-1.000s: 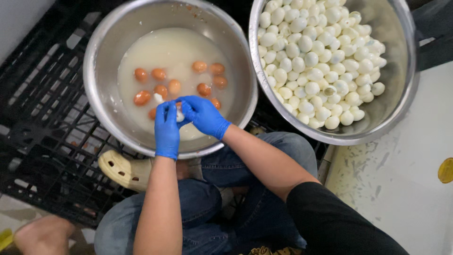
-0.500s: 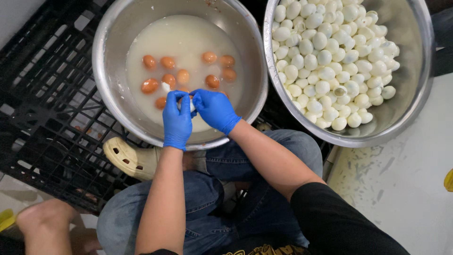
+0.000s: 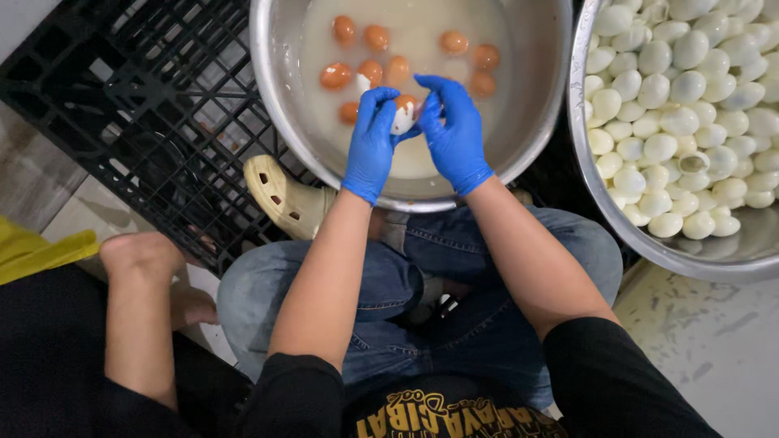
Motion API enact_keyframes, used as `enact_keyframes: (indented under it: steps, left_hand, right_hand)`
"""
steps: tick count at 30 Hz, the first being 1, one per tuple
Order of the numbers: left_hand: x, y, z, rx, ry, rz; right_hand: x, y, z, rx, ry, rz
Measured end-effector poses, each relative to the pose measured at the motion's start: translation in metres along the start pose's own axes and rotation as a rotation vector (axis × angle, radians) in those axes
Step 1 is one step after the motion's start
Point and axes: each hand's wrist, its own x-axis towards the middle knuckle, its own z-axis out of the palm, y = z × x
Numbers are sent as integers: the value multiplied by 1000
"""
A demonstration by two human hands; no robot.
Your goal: The person sits on the floor and peels boiled eggs one at a time, dipping each egg in a water-filled metal bowl to remove the shell, then placing the peeled egg into a second large bowl of peeled eggs. Shell fragments drop into the water bowl.
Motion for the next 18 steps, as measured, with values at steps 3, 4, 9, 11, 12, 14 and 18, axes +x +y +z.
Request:
enact_keyframes:
  steps: [3, 4, 9, 11, 12, 14, 18]
  left_hand:
    - [0, -3, 3, 283, 33, 149]
    - [1, -3, 5, 415, 44, 234]
    - [1, 0, 13, 563, 108, 203]
    - [1, 2, 17, 564, 109, 189]
    - [0, 3, 18, 537, 98, 192]
    - [-5, 5, 19, 525, 71, 213]
    - [-5, 11, 17, 583, 28, 274]
  right_hand:
    - [-5, -4, 4, -168, -101, 182]
    - [-5, -2, 3, -165, -83, 74]
    - [-6, 5, 6, -60, -52, -187]
    - [-7, 4, 7, -233, -8, -216]
    - [-7, 2, 8, -326, 18, -224]
    - [-8, -2, 8, -267, 18, -60]
    - [-11, -4, 9, -230, 47, -66]
